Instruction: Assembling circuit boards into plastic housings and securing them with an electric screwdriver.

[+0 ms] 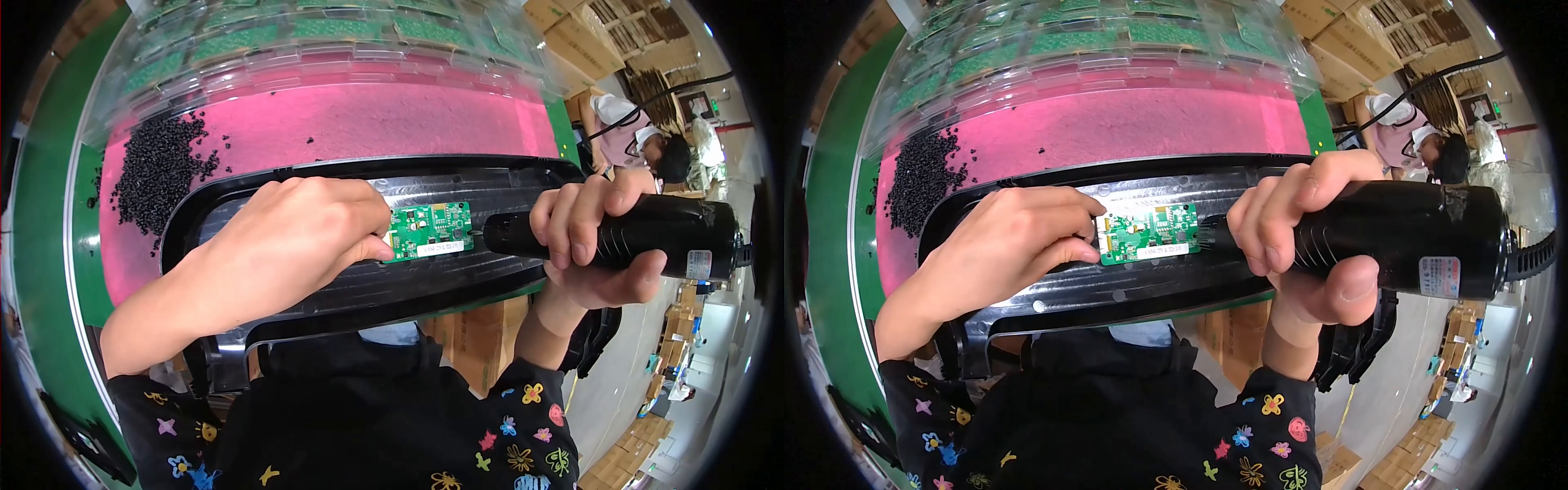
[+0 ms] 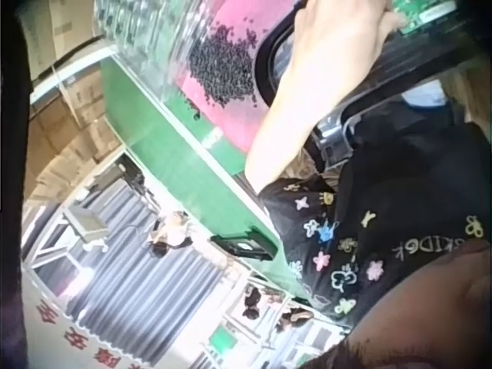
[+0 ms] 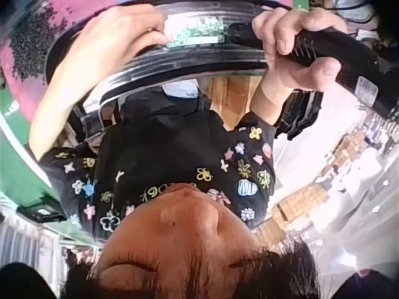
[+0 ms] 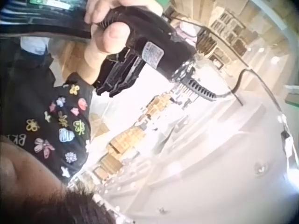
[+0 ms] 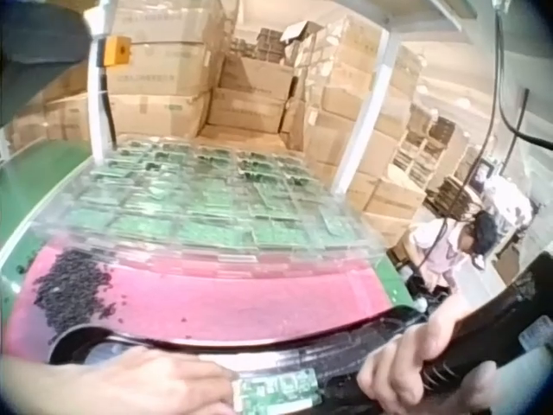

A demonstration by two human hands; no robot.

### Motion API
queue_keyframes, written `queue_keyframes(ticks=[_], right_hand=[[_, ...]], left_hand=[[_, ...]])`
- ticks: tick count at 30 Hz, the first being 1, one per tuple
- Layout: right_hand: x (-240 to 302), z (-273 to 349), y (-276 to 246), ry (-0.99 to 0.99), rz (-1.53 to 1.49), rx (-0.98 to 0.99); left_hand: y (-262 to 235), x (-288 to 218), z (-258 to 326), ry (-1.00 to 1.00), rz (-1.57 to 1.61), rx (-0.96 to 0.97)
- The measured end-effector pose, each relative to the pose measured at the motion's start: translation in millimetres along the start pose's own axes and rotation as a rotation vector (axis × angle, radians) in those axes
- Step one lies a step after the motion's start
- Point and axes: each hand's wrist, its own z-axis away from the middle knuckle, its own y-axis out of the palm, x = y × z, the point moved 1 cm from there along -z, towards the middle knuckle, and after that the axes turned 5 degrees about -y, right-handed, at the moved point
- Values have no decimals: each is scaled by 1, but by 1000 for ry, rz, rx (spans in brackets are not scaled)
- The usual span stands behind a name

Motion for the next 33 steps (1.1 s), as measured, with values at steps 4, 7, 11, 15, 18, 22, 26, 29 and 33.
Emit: queue_keyframes(ticks=[4, 7, 11, 15, 18, 22, 26, 29, 33], right_hand=[[-2, 0, 3, 3, 79, 45], [-5, 0, 1, -17, 63, 81], [-6, -6, -1, 35, 17, 139], [-14, -7, 6, 67, 54, 111], [-11, -3, 11, 92, 90, 14], [-4, -8, 8, 59, 101, 146], [1, -15, 36, -207, -213, 93], [9, -21, 56, -298, -355, 16], [13, -25, 65, -330, -340, 16]], left_hand=[[1, 2, 1, 67, 4, -14], [0, -4, 0, 75, 9, 37], [-2, -8, -1, 20, -57, 143], [0, -6, 2, 24, -69, 115], [0, -6, 3, 15, -87, 117], [-2, -7, 1, 37, -88, 112], [-4, -7, 1, 130, 132, -26], [-3, -5, 0, 155, 239, -126], [-5, -5, -3, 179, 346, -162]])
